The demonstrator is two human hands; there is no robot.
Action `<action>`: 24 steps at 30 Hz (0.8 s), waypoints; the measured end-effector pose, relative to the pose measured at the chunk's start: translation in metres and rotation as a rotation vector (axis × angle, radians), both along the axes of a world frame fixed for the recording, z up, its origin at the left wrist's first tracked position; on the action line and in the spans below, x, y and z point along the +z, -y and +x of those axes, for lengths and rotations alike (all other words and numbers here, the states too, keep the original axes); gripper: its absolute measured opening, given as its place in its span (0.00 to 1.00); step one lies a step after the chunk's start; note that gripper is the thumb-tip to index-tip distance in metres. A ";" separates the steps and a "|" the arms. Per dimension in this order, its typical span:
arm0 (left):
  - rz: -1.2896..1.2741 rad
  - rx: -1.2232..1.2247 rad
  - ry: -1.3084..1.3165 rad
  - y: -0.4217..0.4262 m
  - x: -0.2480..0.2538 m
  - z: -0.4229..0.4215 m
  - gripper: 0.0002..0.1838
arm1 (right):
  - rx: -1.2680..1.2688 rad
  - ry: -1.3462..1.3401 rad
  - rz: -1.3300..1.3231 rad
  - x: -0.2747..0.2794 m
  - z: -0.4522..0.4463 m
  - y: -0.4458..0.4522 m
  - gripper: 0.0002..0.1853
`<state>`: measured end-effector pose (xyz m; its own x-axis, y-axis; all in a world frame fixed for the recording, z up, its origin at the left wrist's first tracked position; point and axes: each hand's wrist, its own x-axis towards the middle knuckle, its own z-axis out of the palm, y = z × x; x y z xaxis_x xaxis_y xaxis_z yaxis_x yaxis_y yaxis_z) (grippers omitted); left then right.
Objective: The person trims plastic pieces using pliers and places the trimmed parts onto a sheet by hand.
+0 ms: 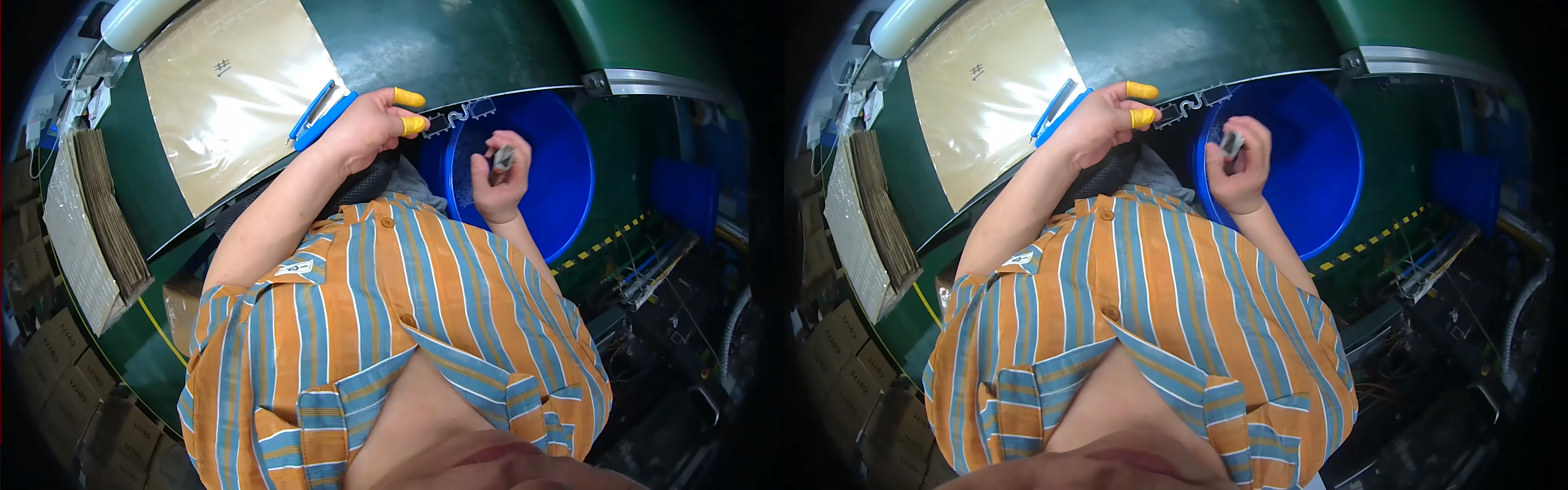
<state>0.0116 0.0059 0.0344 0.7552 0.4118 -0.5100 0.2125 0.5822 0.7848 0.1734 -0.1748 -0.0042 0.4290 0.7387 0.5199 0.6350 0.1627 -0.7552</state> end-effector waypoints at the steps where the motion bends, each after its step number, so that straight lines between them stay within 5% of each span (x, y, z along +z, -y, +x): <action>1: -0.004 -0.003 0.003 0.000 0.000 0.001 0.21 | -0.007 -0.069 -0.006 0.004 0.006 -0.001 0.26; 4: 0.026 -0.049 -0.034 0.000 0.000 0.005 0.22 | -0.044 -0.222 -0.175 0.028 0.027 -0.005 0.32; 7: 0.047 -0.111 -0.025 -0.001 -0.002 0.006 0.22 | 0.082 -0.378 -0.256 0.040 0.046 -0.009 0.28; 24: 0.067 -0.196 -0.030 0.000 -0.002 0.002 0.24 | 0.149 -0.308 -0.382 0.046 0.043 -0.005 0.18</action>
<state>0.0134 0.0061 0.0321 0.8092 0.2926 -0.5094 0.3401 0.4738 0.8123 0.2161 -0.1699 0.0415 0.3955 0.9160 0.0668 0.3643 -0.0897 -0.9269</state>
